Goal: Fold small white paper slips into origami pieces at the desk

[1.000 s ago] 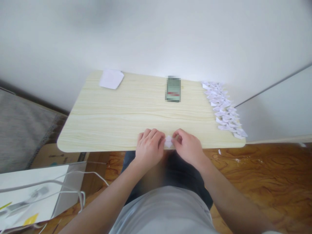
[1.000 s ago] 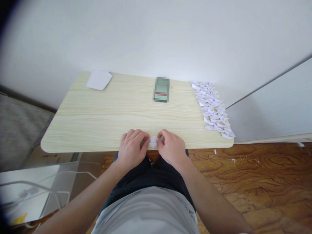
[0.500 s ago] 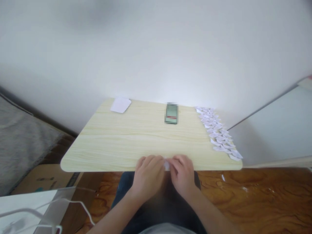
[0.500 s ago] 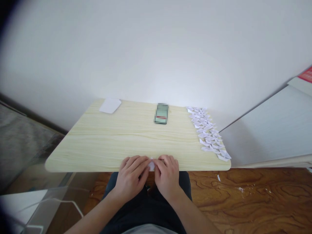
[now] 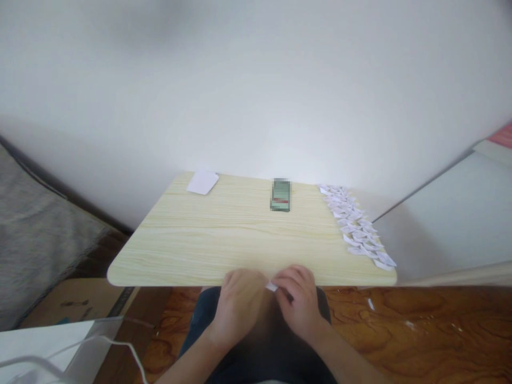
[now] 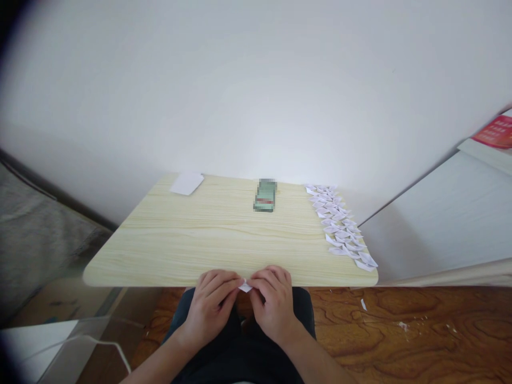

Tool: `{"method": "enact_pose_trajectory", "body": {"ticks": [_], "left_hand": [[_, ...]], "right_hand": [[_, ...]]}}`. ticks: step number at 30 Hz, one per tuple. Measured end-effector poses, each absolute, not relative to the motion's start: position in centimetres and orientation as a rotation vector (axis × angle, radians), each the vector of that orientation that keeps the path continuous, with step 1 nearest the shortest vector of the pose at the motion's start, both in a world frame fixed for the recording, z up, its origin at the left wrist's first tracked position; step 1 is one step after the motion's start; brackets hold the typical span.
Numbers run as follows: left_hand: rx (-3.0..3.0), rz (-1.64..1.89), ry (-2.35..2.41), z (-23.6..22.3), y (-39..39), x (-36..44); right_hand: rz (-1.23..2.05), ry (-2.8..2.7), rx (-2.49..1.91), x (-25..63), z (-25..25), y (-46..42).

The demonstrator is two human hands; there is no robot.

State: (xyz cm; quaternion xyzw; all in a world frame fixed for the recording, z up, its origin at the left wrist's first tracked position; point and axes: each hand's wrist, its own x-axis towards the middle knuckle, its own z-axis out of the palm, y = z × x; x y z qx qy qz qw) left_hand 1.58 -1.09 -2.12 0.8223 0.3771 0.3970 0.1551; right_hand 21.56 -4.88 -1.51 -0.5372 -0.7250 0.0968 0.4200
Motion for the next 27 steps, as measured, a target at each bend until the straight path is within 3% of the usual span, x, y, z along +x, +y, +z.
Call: {"method": "enact_pose_trajectory", "body": {"ticks": [8, 27], "left_hand": [[1.511, 0.984, 1.103, 0.9, 2.5, 3.3], [1.409, 1.0, 0.872, 0.1, 6.2, 4.2]], "right_hand": [[1.122, -1.341, -1.343, 22.9, 2.3, -0.6], [1.213, -1.156, -1.226, 22.8, 0.3, 3.3]]}}
